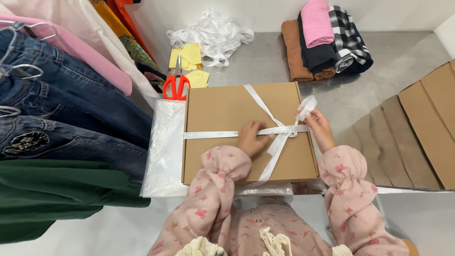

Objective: The person places a folded pink garment into a clear plastic bag and sets it aside. They then smooth out a sheet of bubble wrap on the table. Next, they untie a white ribbon from a cardboard box, open the box, and remove a plastic-wrapped item before closing the box again.

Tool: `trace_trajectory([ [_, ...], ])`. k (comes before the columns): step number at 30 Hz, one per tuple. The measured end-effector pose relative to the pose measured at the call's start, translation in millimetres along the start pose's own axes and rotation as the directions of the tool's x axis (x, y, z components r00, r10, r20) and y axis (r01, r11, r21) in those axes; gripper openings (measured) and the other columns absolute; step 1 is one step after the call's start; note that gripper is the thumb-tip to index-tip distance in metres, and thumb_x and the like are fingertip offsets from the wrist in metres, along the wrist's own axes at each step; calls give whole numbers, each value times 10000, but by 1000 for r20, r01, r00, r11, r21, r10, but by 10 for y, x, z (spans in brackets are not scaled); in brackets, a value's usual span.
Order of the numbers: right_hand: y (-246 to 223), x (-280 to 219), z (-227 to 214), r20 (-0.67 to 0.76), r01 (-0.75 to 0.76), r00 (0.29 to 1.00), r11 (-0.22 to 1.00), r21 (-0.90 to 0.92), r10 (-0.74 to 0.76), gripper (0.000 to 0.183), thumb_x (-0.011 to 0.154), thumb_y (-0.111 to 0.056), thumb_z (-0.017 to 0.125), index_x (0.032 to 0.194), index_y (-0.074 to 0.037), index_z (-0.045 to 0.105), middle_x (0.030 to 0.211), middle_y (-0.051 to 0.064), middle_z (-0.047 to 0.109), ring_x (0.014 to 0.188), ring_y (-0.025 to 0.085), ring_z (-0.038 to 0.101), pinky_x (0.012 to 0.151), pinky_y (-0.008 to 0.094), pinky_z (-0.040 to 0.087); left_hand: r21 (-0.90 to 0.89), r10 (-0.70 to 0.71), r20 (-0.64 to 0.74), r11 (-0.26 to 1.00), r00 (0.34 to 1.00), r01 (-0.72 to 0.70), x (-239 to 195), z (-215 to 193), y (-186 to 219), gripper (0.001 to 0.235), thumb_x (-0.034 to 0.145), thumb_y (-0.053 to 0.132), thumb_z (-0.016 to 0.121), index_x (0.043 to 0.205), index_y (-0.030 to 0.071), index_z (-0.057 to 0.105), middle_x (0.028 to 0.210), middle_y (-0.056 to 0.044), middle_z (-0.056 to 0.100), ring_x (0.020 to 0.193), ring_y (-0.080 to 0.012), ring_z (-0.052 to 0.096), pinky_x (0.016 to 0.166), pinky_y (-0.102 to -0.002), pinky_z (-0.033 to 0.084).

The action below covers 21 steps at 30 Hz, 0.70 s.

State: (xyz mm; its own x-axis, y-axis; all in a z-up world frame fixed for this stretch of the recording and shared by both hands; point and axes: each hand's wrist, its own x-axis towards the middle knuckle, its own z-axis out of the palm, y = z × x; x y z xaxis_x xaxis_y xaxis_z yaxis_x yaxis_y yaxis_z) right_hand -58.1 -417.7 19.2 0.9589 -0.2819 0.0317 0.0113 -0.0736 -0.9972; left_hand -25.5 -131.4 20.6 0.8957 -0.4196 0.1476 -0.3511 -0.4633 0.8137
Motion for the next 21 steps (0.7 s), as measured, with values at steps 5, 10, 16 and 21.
trace_trajectory([
  [5,-444,-247,263,148,81,989,911,-404,-23,309,974,-211,697,1276,-156,664,984,50,713,935,177,645,894,362,517,182,-60,228,983,972,18,142,-68,286,529,803,519,735,1188,186,590,1101,-43,620,1156,-286,560,1040,-540,304],
  [10,-617,-142,270,157,36,987,882,-470,44,177,1018,-324,643,1072,-193,749,809,43,716,720,150,598,680,322,531,204,-63,330,979,942,-6,198,-229,155,473,902,586,603,988,126,669,1013,-136,768,1075,-374,685,1022,-519,309],
  [16,-315,-15,61,354,277,934,531,-801,47,314,989,-508,584,893,-260,751,1151,-19,582,1141,262,531,1002,454,315,-75,-143,117,986,983,152,171,-330,-13,330,908,520,674,882,192,685,845,-87,727,905,-328,718,806,-404,532],
  [21,-602,25,162,306,-97,945,993,-72,115,626,1166,-496,291,798,-102,609,842,7,502,965,163,514,1063,316,327,143,-54,27,988,998,50,-2,-550,374,577,858,610,689,1188,166,523,1170,-79,501,1234,-337,540,1081,-577,361],
])
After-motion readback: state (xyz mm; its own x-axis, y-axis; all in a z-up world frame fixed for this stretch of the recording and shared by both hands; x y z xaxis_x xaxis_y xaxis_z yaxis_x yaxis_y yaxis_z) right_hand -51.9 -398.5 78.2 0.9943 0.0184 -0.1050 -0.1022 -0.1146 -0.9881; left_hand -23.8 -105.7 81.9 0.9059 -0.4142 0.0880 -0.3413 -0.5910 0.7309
